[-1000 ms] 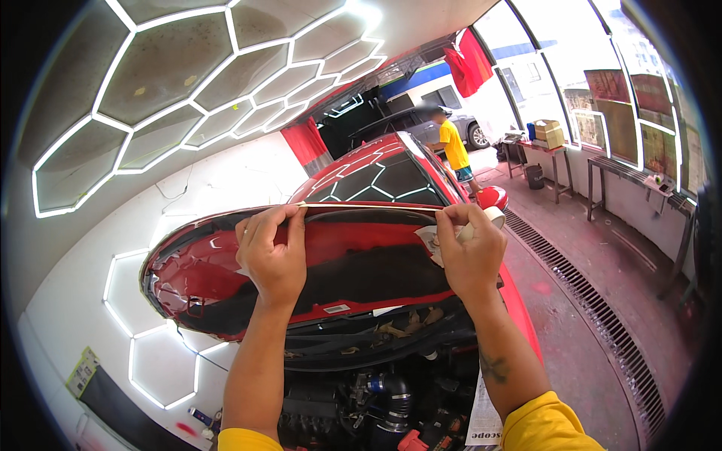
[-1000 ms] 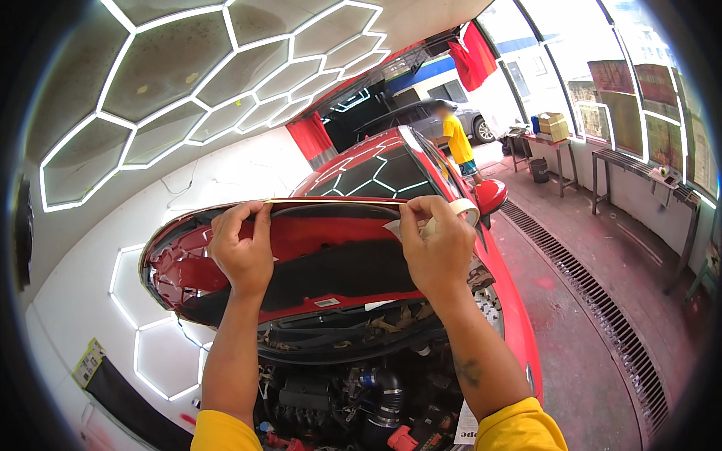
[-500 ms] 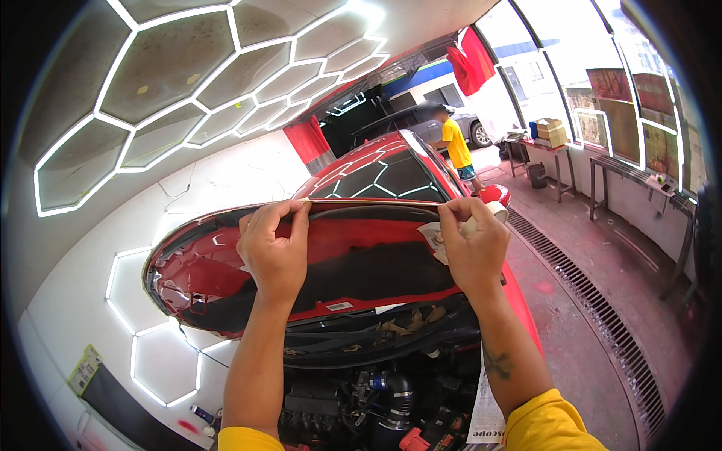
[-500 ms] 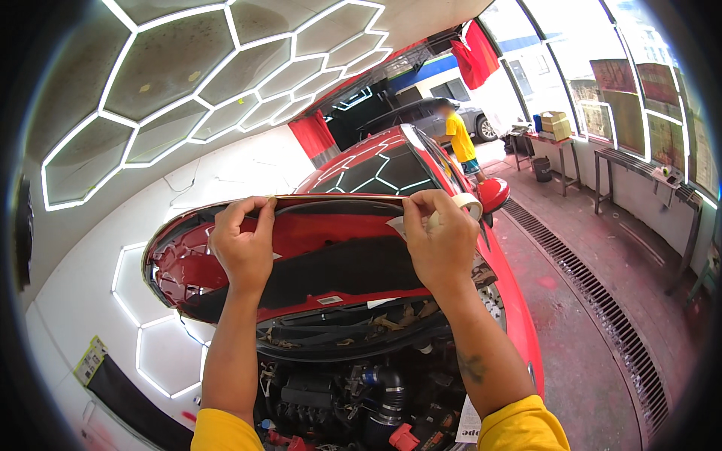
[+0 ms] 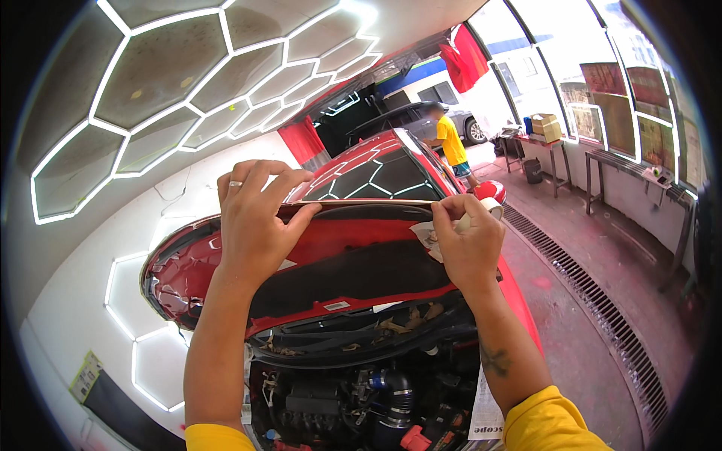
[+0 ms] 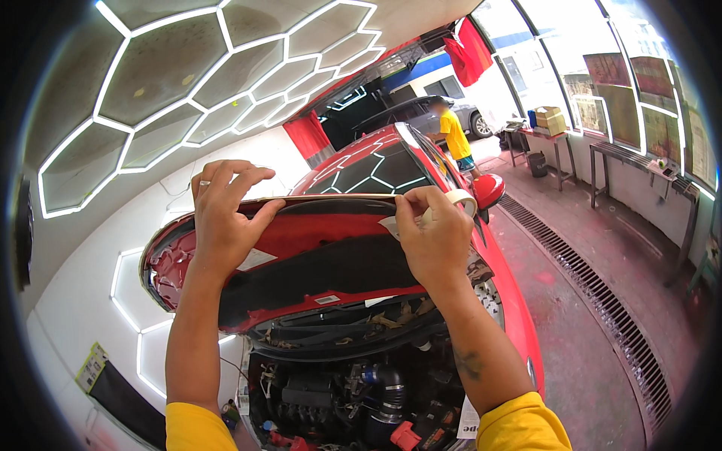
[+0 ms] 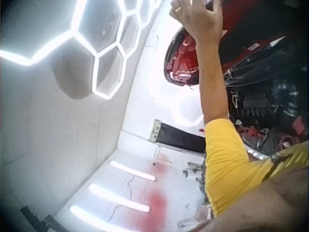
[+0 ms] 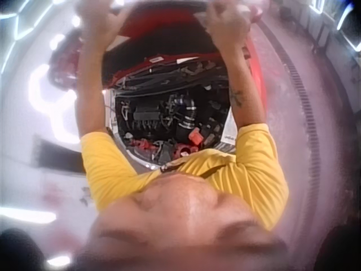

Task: The person applies masking tape to the underside and edges of a red car hood, then closes the hood and continues applying tape to the front bumper and headlight areas. The task involves peeling tape from a roll, positioning it, and smoothing it down by hand.

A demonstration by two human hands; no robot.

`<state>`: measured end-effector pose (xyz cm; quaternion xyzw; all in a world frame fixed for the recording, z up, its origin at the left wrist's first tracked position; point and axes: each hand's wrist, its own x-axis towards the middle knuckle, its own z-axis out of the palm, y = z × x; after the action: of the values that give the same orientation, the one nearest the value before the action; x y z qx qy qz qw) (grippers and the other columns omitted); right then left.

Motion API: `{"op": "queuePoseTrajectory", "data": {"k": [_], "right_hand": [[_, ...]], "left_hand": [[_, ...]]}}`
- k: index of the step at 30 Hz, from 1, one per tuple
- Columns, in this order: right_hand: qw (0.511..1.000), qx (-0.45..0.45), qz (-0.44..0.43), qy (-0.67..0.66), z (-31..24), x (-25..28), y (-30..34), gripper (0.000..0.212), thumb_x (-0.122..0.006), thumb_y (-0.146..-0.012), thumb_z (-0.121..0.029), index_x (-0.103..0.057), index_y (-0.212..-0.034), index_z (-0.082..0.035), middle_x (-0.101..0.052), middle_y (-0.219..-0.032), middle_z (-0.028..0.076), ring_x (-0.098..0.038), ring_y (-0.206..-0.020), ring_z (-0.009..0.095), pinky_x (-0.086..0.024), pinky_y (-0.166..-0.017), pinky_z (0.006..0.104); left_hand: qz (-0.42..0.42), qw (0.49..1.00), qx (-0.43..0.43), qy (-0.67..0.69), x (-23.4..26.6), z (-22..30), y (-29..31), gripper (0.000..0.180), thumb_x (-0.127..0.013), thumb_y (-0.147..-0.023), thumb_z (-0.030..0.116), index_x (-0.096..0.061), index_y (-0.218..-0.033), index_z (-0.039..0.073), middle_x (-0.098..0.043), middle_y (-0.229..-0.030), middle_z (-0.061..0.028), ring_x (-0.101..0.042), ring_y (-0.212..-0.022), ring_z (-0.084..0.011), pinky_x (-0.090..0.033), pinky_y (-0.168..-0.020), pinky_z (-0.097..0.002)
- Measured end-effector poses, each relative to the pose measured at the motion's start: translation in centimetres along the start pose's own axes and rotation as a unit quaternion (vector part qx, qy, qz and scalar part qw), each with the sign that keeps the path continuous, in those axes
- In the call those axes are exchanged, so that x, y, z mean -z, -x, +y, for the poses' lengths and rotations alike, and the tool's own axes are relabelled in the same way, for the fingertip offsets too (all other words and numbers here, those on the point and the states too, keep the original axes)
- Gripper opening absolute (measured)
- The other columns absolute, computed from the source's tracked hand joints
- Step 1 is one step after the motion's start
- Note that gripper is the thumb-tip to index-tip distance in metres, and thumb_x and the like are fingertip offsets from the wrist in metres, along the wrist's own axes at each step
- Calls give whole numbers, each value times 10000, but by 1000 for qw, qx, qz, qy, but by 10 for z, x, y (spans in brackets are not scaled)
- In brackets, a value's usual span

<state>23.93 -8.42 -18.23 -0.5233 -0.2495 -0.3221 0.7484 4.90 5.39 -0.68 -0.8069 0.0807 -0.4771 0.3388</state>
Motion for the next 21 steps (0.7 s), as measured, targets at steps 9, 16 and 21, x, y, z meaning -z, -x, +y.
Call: {"op": "queuePoseTrajectory", "data": {"k": [9,16,21], "right_hand": [[1000,13,-12,-10,-3,3,4,124,-805,-935,-140,-755,-924,-27,-766,-803,125,-758,-729,275,-575,-700,383],[999,23,-26,1,1,8,1,138,-795,-940,-156,-749,-917,-27,-762,-802,133,-754,-758,310,-578,-725,407],[999,26,-30,-8,1,6,-5,142,-786,-941,-158,-739,-904,-30,-763,-809,144,-748,-770,338,-575,-723,423]], "left_hand": [[-21,994,-109,12,-20,21,-34,557,-1009,-621,252,-776,-1124,193,-709,-1119,2,-616,-1138,-249,-418,-994,-441],[-29,995,-97,12,-32,39,-40,606,-1006,-629,293,-766,-1177,198,-703,-1148,0,-611,-1157,-256,-420,-1008,-449],[-32,995,-86,30,-40,55,-48,613,-999,-644,293,-766,-1203,204,-698,-1167,-1,-608,-1162,-258,-419,-1016,-445]]}}
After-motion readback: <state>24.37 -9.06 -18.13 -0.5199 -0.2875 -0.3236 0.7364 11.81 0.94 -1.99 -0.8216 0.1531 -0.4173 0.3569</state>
